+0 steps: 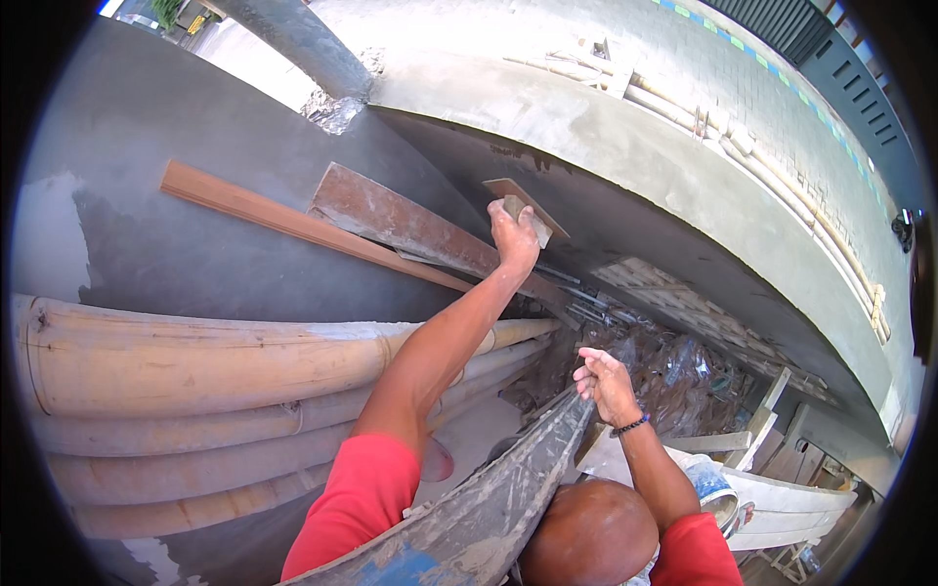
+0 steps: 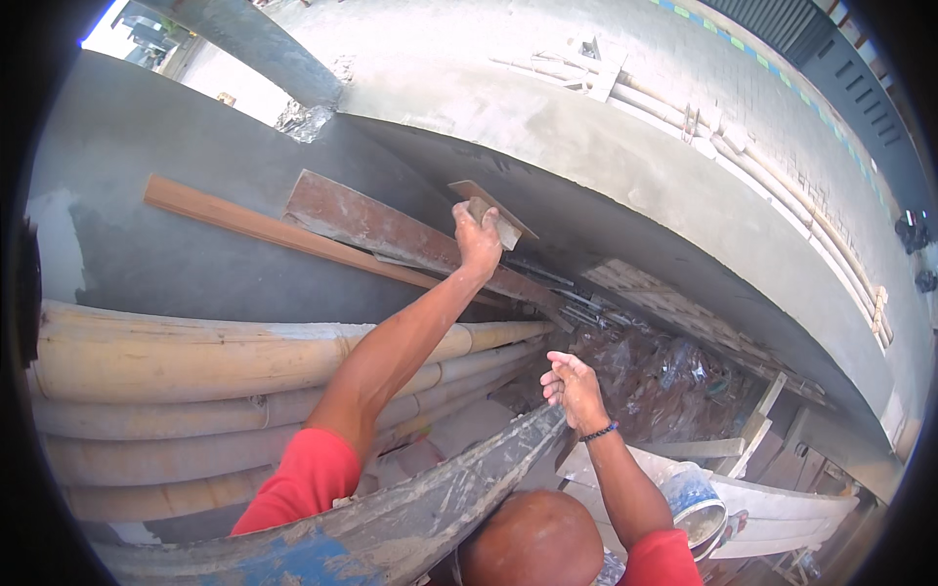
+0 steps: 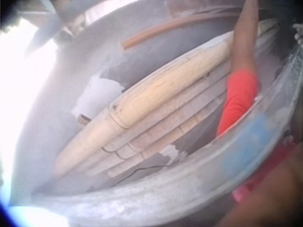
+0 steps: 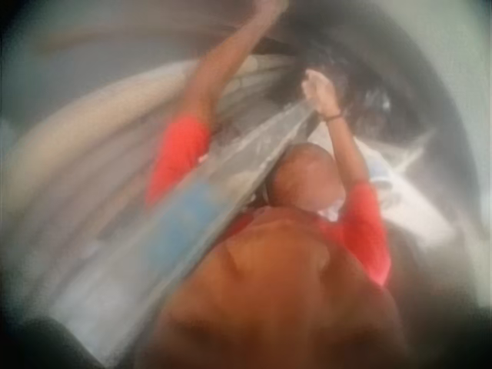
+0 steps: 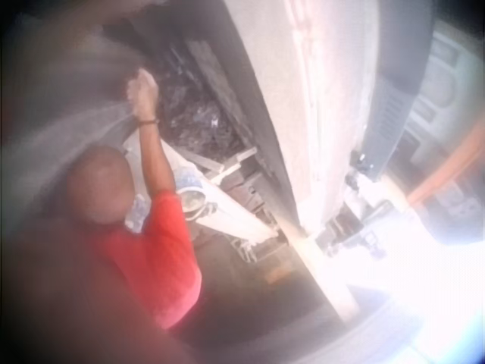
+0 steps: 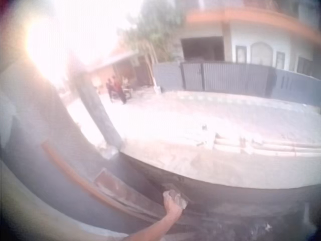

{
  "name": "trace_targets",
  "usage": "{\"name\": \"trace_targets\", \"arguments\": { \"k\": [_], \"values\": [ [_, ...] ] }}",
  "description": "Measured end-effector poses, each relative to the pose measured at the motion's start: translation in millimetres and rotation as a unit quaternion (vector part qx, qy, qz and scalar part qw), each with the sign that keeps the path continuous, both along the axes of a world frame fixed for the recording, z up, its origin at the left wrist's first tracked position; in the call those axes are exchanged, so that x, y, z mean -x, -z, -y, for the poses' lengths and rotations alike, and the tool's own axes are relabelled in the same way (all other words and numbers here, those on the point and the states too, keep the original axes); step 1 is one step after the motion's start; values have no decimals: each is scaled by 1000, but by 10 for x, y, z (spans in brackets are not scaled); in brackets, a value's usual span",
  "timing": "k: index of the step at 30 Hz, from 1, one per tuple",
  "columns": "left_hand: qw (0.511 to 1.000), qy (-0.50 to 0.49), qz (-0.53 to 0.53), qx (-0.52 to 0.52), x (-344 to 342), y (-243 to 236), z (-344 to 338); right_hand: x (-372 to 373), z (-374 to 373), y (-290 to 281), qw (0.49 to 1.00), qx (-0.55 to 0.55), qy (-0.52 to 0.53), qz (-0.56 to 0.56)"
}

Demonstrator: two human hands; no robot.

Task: The person smooths a concrete ceiling using a wooden float. They repeatedly rub the surface in long strokes, occasionally dipping the float into a bucket of water to aid the process.

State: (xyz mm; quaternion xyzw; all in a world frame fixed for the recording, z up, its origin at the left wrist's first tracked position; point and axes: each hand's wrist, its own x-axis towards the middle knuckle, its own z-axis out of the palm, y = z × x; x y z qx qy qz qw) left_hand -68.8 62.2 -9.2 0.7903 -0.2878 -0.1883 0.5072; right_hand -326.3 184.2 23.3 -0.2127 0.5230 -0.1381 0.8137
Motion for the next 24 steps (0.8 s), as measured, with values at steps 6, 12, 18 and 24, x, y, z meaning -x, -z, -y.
{"name": "trace_targets", "arguments": {
  "k": [6, 12, 18, 24],
  "values": [
    [986, -53, 83, 134, -294, -700, 208, 206, -33, 99, 999, 14, 8, -48],
    [995, -33, 71, 58, -399, -564, 415, 256, -50, 130, 997, 35, -6, -70],
    [995, -99, -19, 28, -498, -155, 155, 222, -77, 94, 997, 44, -9, -69],
    [971, -121, 131, 161, -787, -887, 511, 311, -146, 172, 993, 52, -12, -104]
  ]
}}
